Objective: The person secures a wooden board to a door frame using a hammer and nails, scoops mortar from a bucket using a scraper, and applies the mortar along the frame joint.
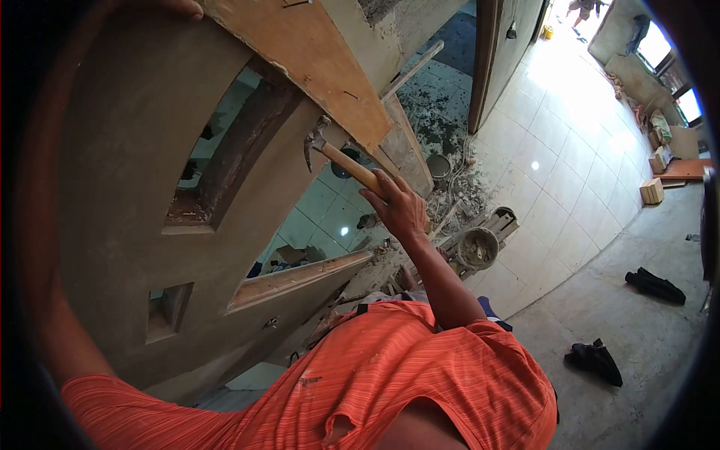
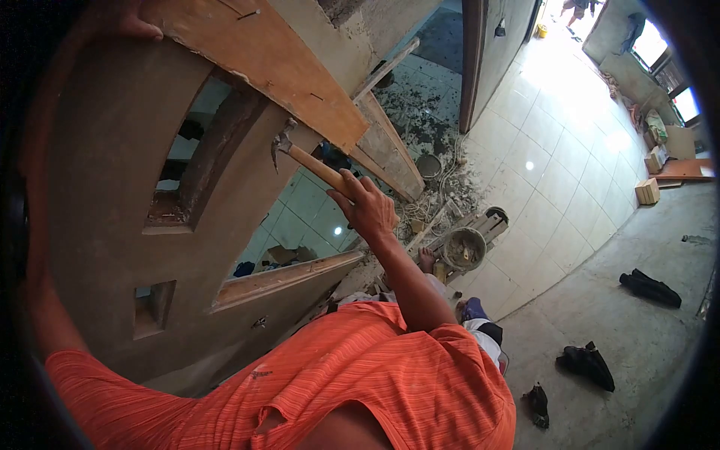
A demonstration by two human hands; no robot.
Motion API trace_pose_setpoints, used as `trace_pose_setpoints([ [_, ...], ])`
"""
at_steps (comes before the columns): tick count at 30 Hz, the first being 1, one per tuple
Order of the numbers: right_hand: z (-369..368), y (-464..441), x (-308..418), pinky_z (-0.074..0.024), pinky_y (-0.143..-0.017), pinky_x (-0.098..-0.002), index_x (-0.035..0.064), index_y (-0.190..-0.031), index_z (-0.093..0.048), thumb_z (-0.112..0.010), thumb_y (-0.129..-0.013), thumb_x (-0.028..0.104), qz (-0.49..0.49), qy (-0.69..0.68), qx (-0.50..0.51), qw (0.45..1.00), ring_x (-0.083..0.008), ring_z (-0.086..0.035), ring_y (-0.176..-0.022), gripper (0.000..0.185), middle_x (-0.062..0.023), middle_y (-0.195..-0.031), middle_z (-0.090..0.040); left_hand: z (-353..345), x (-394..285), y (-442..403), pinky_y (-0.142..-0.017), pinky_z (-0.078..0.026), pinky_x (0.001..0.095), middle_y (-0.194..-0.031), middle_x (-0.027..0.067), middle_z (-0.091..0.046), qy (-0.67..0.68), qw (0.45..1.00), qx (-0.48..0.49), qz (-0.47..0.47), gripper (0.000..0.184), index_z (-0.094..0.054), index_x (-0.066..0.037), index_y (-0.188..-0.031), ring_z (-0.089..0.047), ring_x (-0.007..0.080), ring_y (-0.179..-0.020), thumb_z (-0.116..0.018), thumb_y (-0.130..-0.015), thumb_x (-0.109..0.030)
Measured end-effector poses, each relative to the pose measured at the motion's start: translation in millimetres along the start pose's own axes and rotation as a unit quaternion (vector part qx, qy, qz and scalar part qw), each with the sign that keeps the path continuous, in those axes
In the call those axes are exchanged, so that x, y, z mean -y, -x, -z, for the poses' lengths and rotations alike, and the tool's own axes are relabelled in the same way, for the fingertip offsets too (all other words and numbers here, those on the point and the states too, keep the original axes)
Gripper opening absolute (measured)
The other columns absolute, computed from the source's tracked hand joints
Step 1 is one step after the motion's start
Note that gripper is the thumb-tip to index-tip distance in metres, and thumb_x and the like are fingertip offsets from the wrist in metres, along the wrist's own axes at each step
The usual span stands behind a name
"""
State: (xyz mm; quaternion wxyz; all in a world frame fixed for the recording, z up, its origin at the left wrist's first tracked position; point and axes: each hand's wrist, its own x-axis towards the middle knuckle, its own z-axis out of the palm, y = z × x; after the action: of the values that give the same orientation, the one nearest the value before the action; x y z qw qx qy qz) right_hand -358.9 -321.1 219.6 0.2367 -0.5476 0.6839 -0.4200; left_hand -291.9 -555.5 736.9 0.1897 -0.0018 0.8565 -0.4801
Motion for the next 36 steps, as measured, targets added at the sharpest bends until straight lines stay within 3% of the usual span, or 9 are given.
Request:
trace_pose_setpoints([
  [10,-10,3,-5,-0.0561,-0.069,-0.0435,0.0177,-0.134,-0.066,-0.075,-0.093,0.047,0.003,-0.042,-0.012,0.999,-0.0333,-0.073,-0.083,0.052,-0.0117,-0.102,-0.071,-1,-2,2,-0.109,-0.036,0.0609,-0.136,-0.0012,-0.063,-0.002,1.000,-0.001,-0.004,0.092,-0.070,-0.042,-0.131,-0.055,0.0276,-0.125,-0.071,-0.054,-0.093],
  [13,-25,9,-16,-0.0552,-0.068,-0.0414,0.0101,-0.136,-0.063,-0.070,-0.098,0.041,0.068,-0.156,-0.085,0.982,-0.0290,-0.073,-0.080,0.050,-0.0134,-0.089,-0.068,-1,-3,2,-0.108,-0.037,0.0611,-0.135,-0.0014,-0.063,-0.005,1.000,-0.003,-0.004,0.092,-0.070,-0.043,-0.130,-0.056,0.0275,-0.124,-0.070,-0.054,-0.094],
  [16,-27,23,-5,-0.0542,-0.064,-0.0428,0.0049,-0.136,-0.057,-0.064,-0.103,0.039,-0.021,-0.285,-0.033,0.958,-0.0290,-0.070,-0.070,0.047,-0.0144,-0.082,-0.068,-3,-4,2,-0.108,-0.037,0.0612,-0.134,-0.0017,-0.064,-0.006,1.000,-0.006,-0.004,0.092,-0.070,-0.043,-0.130,-0.057,0.0274,-0.124,-0.070,-0.054,-0.094],
  [19,-40,30,2,-0.0494,-0.051,-0.0369,0.0043,-0.126,-0.054,-0.056,-0.108,0.039,-0.098,-0.406,-0.003,0.909,-0.0188,-0.062,-0.055,0.039,-0.0100,-0.071,-0.061,-4,-5,1,-0.107,-0.038,0.0613,-0.134,-0.0019,-0.064,-0.012,1.000,-0.012,-0.004,0.092,-0.070,-0.043,-0.130,-0.057,0.0272,-0.123,-0.070,-0.054,-0.094],
  [21,-46,29,16,-0.0368,-0.038,-0.0269,0.0089,-0.116,-0.048,-0.046,-0.112,0.042,-0.133,-0.562,-0.020,0.816,-0.0090,-0.045,-0.042,0.033,0.0010,-0.061,-0.049,-7,-5,3,-0.107,-0.038,0.0614,-0.134,-0.0021,-0.064,-0.020,1.000,-0.015,-0.005,0.092,-0.071,-0.043,-0.129,-0.058,0.0271,-0.123,-0.070,-0.054,-0.095],
  [30,-75,19,67,-0.0350,-0.034,-0.0258,0.0101,-0.110,-0.045,-0.043,-0.113,0.040,-0.180,-0.684,-0.062,0.704,-0.0093,-0.041,-0.038,0.030,0.0007,-0.059,-0.045,-16,14,-16,-0.105,-0.039,0.0618,-0.132,-0.0029,-0.066,-0.092,0.989,-0.083,-0.077,0.092,-0.071,-0.043,-0.128,-0.060,0.0267,-0.120,-0.069,-0.053,-0.096],
  [34,-86,24,80,-0.0392,-0.038,-0.0299,0.0095,-0.108,-0.046,-0.045,-0.112,0.041,-0.164,-0.662,-0.063,0.728,-0.0110,-0.047,-0.042,0.031,-0.0016,-0.060,-0.049,-15,12,-13,-0.115,-0.042,0.0439,-0.145,0.0127,-0.060,-0.070,0.995,-0.011,-0.072,0.076,-0.062,-0.017,-0.145,-0.055,0.0251,-0.136,-0.085,-0.075,-0.037],
  [35,-89,27,75,-0.0392,-0.038,-0.0299,0.0095,-0.108,-0.046,-0.045,-0.112,0.041,-0.168,-0.663,-0.060,0.727,-0.0110,-0.047,-0.042,0.031,-0.0016,-0.060,-0.049,-18,14,-17,-0.117,-0.035,0.0538,-0.145,0.0066,-0.059,-0.067,0.994,-0.026,-0.078,0.086,-0.062,-0.033,-0.142,-0.053,0.0277,-0.136,-0.080,-0.063,-0.064],
  [36,-91,28,65,-0.0432,-0.043,-0.0336,0.0084,-0.112,-0.049,-0.051,-0.110,0.039,-0.118,-0.548,-0.095,0.822,-0.0153,-0.053,-0.048,0.031,-0.0046,-0.065,-0.053,-19,14,-18,-0.119,-0.027,0.0636,-0.145,0.0005,-0.059,-0.063,0.994,-0.043,-0.084,0.098,-0.062,-0.049,-0.138,-0.051,0.0302,-0.137,-0.074,-0.051,-0.091],
])
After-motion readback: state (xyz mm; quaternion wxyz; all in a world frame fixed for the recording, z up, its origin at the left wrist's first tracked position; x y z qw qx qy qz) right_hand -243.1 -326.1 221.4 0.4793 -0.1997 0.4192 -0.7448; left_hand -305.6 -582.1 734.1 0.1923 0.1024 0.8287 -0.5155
